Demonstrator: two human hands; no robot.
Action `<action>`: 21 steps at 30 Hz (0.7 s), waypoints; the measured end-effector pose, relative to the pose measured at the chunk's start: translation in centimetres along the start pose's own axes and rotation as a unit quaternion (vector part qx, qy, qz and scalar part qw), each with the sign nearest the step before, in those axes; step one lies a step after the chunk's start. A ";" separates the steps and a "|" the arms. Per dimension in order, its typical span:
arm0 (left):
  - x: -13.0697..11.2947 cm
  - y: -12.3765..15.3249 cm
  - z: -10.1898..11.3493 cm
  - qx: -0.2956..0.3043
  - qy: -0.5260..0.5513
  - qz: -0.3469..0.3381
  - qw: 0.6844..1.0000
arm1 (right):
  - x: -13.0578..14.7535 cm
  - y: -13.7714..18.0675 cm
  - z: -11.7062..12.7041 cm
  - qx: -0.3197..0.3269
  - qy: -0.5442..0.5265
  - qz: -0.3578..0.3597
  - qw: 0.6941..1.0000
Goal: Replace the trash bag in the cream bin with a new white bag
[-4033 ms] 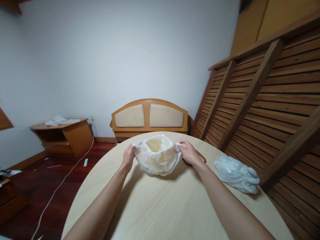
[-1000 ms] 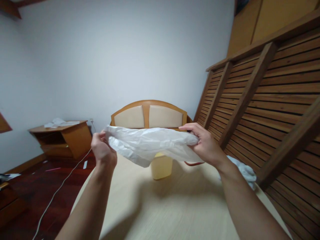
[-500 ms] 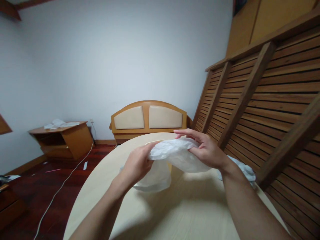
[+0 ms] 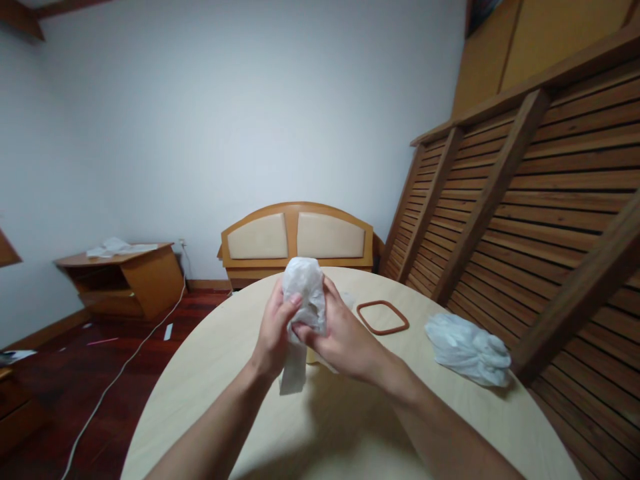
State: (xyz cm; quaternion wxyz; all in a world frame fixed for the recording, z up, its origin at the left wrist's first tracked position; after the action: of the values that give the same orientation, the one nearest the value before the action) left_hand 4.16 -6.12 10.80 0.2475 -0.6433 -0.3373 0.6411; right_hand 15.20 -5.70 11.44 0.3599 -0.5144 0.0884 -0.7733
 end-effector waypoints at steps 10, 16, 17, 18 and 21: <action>-1.6 0.1 1.6 0.054 -0.226 -0.133 0.963 | -1.1 1.0 -0.2 0.203 -0.141 -0.039 0.968; 2.1 -3.0 11.8 0.091 -0.593 -0.028 0.799 | -7.5 1.2 10.9 -0.003 0.270 -0.116 0.956; 3.7 -3.1 13.7 0.123 -0.638 0.022 0.760 | -9.4 1.8 13.4 -0.032 0.351 -0.152 0.923; 5.4 -3.1 15.2 0.160 -0.662 0.059 0.730 | -11.6 2.7 15.8 -0.043 0.420 -0.197 0.885; 10.8 -1.6 17.7 0.269 -0.654 0.123 0.697 | -17.5 6.3 21.4 -0.038 0.512 -0.310 0.800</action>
State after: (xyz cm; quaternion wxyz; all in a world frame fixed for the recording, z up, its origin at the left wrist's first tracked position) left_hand -14.08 1.01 3.99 0.0460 -0.0042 -0.1448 0.9884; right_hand 40.22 6.10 5.15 -0.0164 -0.0564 0.1255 -0.9904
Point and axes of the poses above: each hand's wrist, its own y-axis away from the middle knuckle, its own z-axis out of the back of the hand, x = y × z, the point moved 8 cm from there along -y, towards the middle knuckle, and after that the axes turned 12 degrees about -z, right-handed, at the moved point
